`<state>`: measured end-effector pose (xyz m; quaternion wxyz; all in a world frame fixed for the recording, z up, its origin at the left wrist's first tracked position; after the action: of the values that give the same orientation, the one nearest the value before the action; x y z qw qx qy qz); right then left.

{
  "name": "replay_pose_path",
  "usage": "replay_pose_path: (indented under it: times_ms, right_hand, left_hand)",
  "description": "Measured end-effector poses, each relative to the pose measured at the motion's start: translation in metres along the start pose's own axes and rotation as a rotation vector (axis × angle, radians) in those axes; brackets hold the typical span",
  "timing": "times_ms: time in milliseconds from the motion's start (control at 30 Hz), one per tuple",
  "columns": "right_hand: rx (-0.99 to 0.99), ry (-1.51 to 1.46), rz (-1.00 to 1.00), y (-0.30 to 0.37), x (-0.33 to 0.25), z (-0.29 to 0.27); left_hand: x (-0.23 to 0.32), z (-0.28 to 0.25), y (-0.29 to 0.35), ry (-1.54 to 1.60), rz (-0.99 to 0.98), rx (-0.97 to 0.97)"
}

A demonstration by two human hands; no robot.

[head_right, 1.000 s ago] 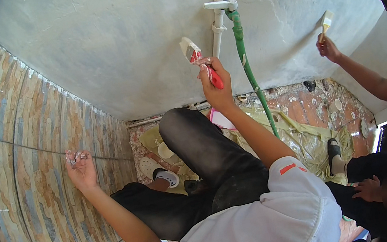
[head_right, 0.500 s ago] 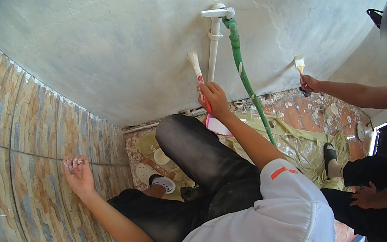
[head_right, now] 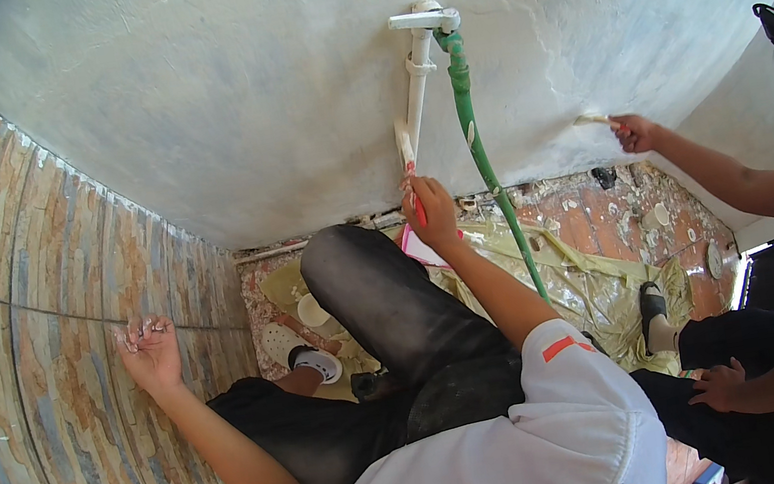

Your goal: The recorder is painting an interior wall and pipes with a paintbrush and white paint.

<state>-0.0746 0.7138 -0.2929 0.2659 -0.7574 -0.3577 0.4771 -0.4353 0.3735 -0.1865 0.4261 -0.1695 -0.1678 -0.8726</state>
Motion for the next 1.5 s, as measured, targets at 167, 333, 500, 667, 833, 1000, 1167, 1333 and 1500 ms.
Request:
replay_pose_path:
  times_ms: [167, 333, 500, 667, 833, 1000, 1167, 1333, 1500]
  right_hand:
    - [0.016, -0.092, -0.062, -0.023, -0.035, -0.022]
    - [0.161, -0.016, -0.107, -0.068, -0.061, -0.044]
    - [0.202, -0.332, 0.291, -0.030, -0.019, -0.031]
    - [0.352, -0.501, 0.576, -0.004, 0.017, -0.030]
    - [0.316, -0.502, 0.664, -0.001, 0.023, -0.028]
    - [0.346, -0.415, 0.498, -0.011, 0.001, -0.044]
    - [0.281, -0.342, 0.429, -0.005, -0.016, -0.051]
    - [0.357, -0.440, 0.731, 0.023, 0.020, -0.045]
    - [0.570, -0.959, 1.190, 0.034, 0.054, -0.024]
  left_hand:
    - [0.004, -0.004, 0.003, -0.015, 0.004, -0.021]
    - [0.006, 0.001, 0.004, 0.008, -0.012, -0.068]
    - [0.002, 0.002, 0.003, 0.003, -0.034, -0.101]
    - [0.005, -0.001, 0.003, 0.008, -0.028, -0.092]
    - [0.006, -0.001, 0.004, 0.001, -0.004, -0.072]
    - [0.004, -0.002, 0.004, 0.019, -0.047, -0.095]
    - [0.004, -0.003, 0.004, -0.002, -0.029, -0.061]
    - [0.003, 0.001, 0.004, 0.010, -0.039, -0.076]
    - [0.004, 0.000, 0.003, -0.001, -0.046, -0.106]
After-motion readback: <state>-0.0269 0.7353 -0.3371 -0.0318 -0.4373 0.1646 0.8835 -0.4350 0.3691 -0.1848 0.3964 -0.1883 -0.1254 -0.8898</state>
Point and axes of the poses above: each hand's wrist, its own y-axis away from the middle knuckle, its own z-axis out of the palm, x = y × z, the point moved 8 cm from there along -y, towards the middle knuckle, and after that the axes turned 1 degree about -z, right-handed, at the moved point
